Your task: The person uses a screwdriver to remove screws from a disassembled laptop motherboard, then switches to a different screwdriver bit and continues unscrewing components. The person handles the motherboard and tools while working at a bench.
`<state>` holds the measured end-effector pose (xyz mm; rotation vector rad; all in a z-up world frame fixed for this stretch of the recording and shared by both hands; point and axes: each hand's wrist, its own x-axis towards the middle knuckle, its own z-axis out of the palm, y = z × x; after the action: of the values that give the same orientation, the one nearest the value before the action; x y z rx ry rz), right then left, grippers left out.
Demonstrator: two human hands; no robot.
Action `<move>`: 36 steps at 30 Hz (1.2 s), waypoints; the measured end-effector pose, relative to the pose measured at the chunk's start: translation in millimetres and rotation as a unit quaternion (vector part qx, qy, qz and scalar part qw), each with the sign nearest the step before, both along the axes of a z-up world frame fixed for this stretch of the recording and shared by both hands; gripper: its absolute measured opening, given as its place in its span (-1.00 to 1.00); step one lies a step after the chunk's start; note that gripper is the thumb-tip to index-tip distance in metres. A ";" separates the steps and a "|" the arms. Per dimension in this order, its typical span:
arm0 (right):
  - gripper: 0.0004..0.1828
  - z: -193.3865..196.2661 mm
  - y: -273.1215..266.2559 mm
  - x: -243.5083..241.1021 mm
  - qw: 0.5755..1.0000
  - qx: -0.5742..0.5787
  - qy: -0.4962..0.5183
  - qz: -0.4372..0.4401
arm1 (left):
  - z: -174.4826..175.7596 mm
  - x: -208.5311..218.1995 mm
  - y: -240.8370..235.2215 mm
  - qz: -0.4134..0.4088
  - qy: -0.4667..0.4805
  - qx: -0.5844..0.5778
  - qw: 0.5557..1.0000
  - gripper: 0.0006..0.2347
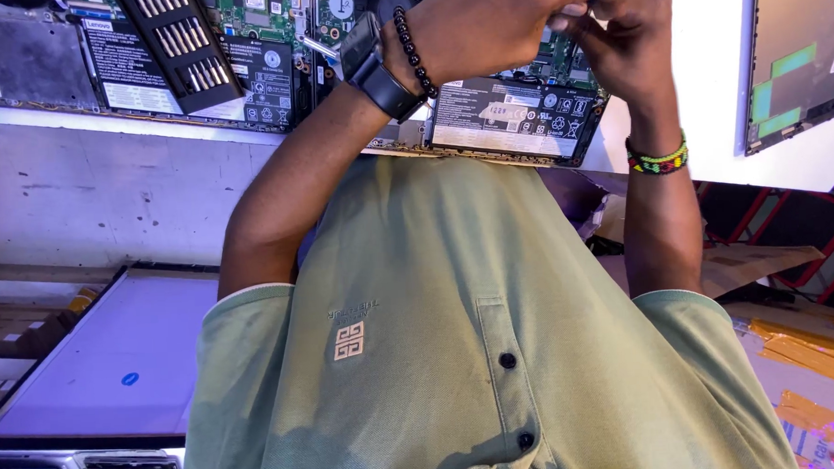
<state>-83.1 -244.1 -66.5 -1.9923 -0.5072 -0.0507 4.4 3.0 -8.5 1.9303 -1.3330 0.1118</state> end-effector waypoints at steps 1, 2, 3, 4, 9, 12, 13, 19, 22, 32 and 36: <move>-0.84 -10.7 -8.2 -6.5 0.999 -0.017 0.000 -0.027 | 1.4 0.6 -0.6 -0.022 0.011 0.009 1.000 -0.64; -0.84 0.1 3.0 -3.6 0.999 -0.019 0.000 -0.029 | 0.3 0.1 -0.5 -0.024 0.010 0.008 1.000 -0.64; -0.70 9.9 14.8 1.5 0.995 -0.037 -0.077 -0.048 | -0.8 0.9 0.3 -0.049 0.068 -0.019 0.996 -0.70; -0.25 19.7 26.6 6.7 0.985 -0.054 -0.153 -0.065 | -2.1 1.8 1.1 -0.073 0.125 -0.046 0.988 -0.73; -0.67 -0.9 37.9 2.5 0.960 -0.112 -0.205 -0.157 | -17.9 -10.6 -8.7 0.012 0.083 -0.099 0.991 -0.90; -0.74 -3.6 33.9 -2.0 0.965 -0.120 -0.164 -0.166 | -15.0 -12.5 -10.0 0.043 0.035 -0.095 0.994 -0.86; -0.63 -2.0 32.2 -3.3 0.977 -0.106 -0.114 -0.149 | -9.4 -11.1 -9.0 0.018 0.051 -0.093 0.994 -0.75; -0.67 -6.3 20.3 -2.5 0.985 -0.079 -0.086 -0.128 | -24.8 -0.1 -5.4 0.007 0.056 -0.075 0.996 -0.73; -0.68 -8.6 41.6 5.6 0.986 -0.071 -0.077 -0.126 | -23.9 1.0 -4.5 -0.011 0.053 -0.072 0.996 -0.71; -0.70 -18.6 64.2 14.4 0.997 -0.018 -0.029 -0.072 | -11.6 -23.4 -13.9 -0.014 0.061 -0.038 0.997 -0.66; -0.69 -15.7 58.0 7.6 0.999 0.001 -0.008 -0.053 | -16.4 -21.2 -12.0 -0.025 0.064 -0.028 0.997 -0.63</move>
<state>-75.5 -186.1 -82.2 -2.0175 -0.4118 -0.1316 -16.8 -9.0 -24.9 1.8244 -1.2792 0.0011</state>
